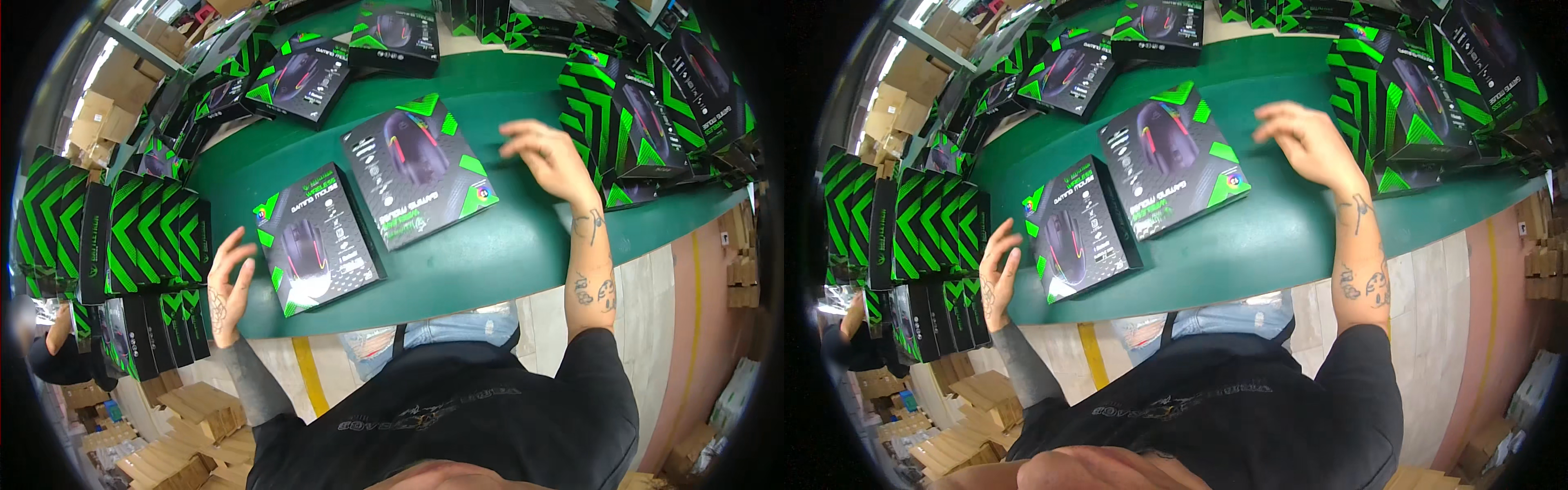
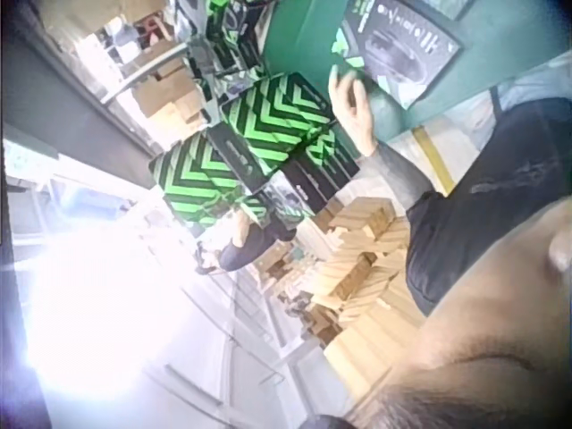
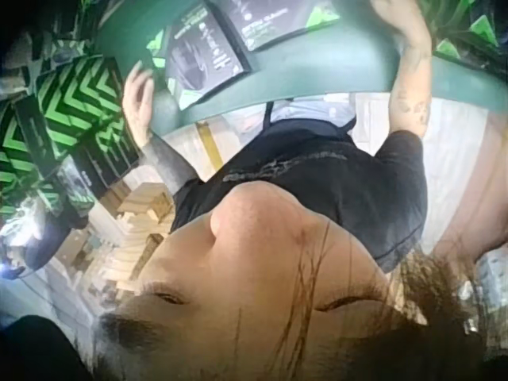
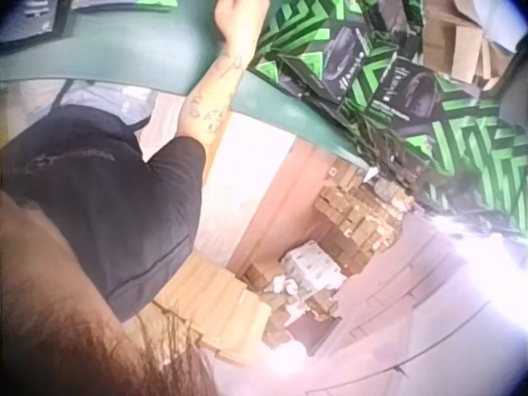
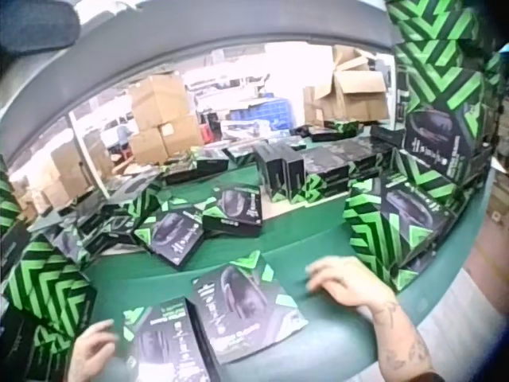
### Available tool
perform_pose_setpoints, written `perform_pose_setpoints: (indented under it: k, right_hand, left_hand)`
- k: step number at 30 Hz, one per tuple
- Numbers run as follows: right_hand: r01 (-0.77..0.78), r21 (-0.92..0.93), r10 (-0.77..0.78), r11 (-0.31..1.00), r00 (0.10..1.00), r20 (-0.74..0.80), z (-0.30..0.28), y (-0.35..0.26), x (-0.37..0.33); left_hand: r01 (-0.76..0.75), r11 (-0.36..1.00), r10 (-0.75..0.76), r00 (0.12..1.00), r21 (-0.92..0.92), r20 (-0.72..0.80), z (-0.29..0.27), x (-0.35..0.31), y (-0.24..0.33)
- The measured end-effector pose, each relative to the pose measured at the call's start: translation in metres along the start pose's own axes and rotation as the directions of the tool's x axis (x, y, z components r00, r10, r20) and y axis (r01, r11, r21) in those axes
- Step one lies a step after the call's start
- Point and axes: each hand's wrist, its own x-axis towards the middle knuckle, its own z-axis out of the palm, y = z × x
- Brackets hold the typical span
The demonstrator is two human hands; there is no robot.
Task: Sorting and inspecting retail boxes of wireless gaming mice on a production floor table.
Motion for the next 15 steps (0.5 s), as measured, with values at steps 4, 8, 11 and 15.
perform_pose_setpoints:
  k: [4,8,11,15]
  right_hand:
    - [0.006,0.522,0.144,0.853,0.959,-0.246,0.03,-0.053,0.037]
    - [0.093,0.399,-0.067,0.912,0.995,-0.08,0.033,-0.057,0.035]
    - [0.079,0.483,-0.093,0.872,0.996,0.005,0.012,-0.055,0.019]
    - [-0.061,0.329,0.148,0.942,0.957,-0.248,0.024,-0.07,0.031]
  left_hand:
    - [0.012,0.998,-0.022,0.98,0.054,0.197,0.03,-0.009,0.028]
    - [-0.017,0.991,0.004,0.995,0.13,0.104,0.052,-0.015,0.037]
    - [-0.108,0.992,0.102,0.991,0.065,0.084,0.046,-0.011,0.02]
    - [-0.235,0.97,0.237,0.971,0.06,-0.021,0.052,-0.01,0.013]
